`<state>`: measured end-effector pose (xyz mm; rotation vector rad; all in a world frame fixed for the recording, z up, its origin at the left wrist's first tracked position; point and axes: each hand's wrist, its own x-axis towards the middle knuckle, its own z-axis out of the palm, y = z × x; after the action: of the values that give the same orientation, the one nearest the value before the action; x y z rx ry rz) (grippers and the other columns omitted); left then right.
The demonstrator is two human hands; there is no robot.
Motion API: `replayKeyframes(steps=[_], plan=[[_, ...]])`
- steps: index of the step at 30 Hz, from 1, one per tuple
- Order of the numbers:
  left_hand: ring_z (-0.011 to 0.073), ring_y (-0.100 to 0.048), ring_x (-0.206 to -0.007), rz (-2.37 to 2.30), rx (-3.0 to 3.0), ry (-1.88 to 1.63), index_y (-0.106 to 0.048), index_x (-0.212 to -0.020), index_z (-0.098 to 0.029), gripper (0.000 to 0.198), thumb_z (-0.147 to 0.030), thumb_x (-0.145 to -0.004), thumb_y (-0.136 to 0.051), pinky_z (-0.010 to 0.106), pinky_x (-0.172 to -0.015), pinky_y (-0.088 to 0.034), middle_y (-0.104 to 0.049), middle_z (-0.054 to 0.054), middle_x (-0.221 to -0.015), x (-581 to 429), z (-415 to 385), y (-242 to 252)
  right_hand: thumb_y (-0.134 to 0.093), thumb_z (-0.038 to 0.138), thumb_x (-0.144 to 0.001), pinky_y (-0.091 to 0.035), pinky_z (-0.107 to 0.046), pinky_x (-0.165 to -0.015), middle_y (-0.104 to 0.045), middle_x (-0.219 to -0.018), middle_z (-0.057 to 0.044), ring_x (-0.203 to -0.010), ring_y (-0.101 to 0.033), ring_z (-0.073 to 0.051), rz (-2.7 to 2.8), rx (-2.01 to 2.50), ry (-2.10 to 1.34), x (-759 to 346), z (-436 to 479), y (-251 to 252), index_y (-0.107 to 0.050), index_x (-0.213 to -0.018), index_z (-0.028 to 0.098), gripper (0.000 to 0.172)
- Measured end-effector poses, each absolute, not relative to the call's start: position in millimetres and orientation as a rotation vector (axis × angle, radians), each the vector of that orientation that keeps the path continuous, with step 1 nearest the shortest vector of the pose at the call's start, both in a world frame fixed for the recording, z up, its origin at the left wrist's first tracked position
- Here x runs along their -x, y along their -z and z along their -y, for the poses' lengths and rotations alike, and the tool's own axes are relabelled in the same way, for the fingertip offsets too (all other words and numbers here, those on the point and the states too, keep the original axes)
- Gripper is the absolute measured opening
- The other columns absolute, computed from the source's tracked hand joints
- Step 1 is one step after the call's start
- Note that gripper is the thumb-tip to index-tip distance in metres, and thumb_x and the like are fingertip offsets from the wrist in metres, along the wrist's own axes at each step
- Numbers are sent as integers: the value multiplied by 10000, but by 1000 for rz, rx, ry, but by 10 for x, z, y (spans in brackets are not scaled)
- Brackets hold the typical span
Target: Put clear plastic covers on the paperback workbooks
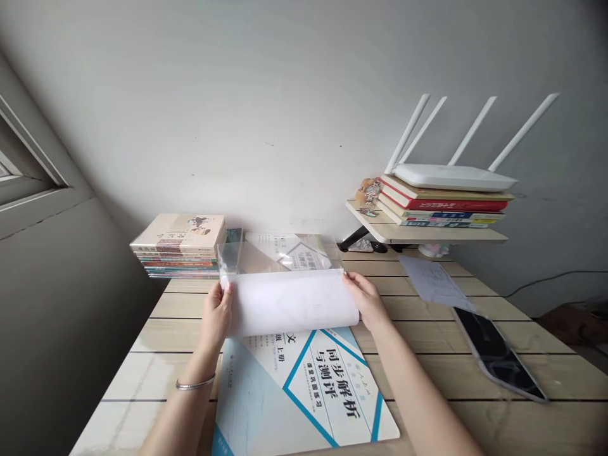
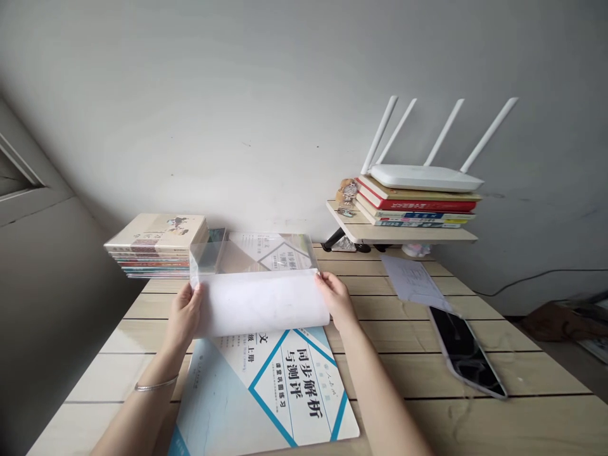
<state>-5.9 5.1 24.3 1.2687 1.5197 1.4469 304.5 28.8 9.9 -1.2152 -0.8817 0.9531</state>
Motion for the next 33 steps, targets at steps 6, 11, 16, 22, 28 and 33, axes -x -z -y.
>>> replayKeyframes(steps=[6, 11, 16, 22, 28, 33], plan=[[143, -501, -670, -1497, -1246, -1443, -526, -780, -176, 365, -540, -795, -502, 233, -604, -395, -507, -3, -688, 83, -58, -204, -827, 435, -471, -444, -246, -530, -666, -641, 8, -580, -576, -148, 692, 1145, -1081, -3029, -239, -109, -651, -681, 189, 368], [129, -509, -649, -1365, -1171, -1428, -560, -830, -174, 376, -542, -755, -573, 209, -568, -393, -549, 0, -708, 88, -17, -285, -850, 387, -424, -446, -247, -496, -649, -596, 17, -519, -559, -133, 595, 1097, -1146, -3010, -217, -100, -623, -628, 186, 366], [144, -559, -682, -1245, -1118, -1422, -578, -947, -176, 434, -514, -687, -661, 220, -596, -426, -623, 38, -827, 67, 19, -374, -830, 382, -480, -427, -230, -497, -627, -591, 37, -525, -543, -117, 653, 1080, -1048, -3019, -217, -74, -585, -604, 187, 337], [153, -573, -675, -1280, -1144, -1420, -584, -926, -168, 451, -535, -674, -662, 236, -606, -442, -632, 45, -803, 76, -26, -319, -752, 441, -548, -424, -265, -475, -630, -574, 11, -535, -563, -167, 691, 1155, -909, -2998, -208, -92, -613, -649, 192, 303], [153, -581, -698, -1259, -1139, -1425, -595, -930, -169, 430, -513, -680, -665, 240, -629, -447, -646, 48, -830, 68, -9, -348, -770, 397, -513, -445, -266, -513, -651, -626, -1, -584, -571, -169, 639, 1139, -908, -3025, -218, -64, -652, -683, 191, 293], [161, -585, -720, -1255, -1137, -1414, -591, -955, -165, 442, -512, -688, -656, 244, -634, -451, -650, 59, -857, 61, -3, -351, -789, 429, -517, -416, -235, -511, -606, -608, 29, -556, -516, -126, 708, 1115, -921, -3041, -218, -19, -628, -661, 193, 320]])
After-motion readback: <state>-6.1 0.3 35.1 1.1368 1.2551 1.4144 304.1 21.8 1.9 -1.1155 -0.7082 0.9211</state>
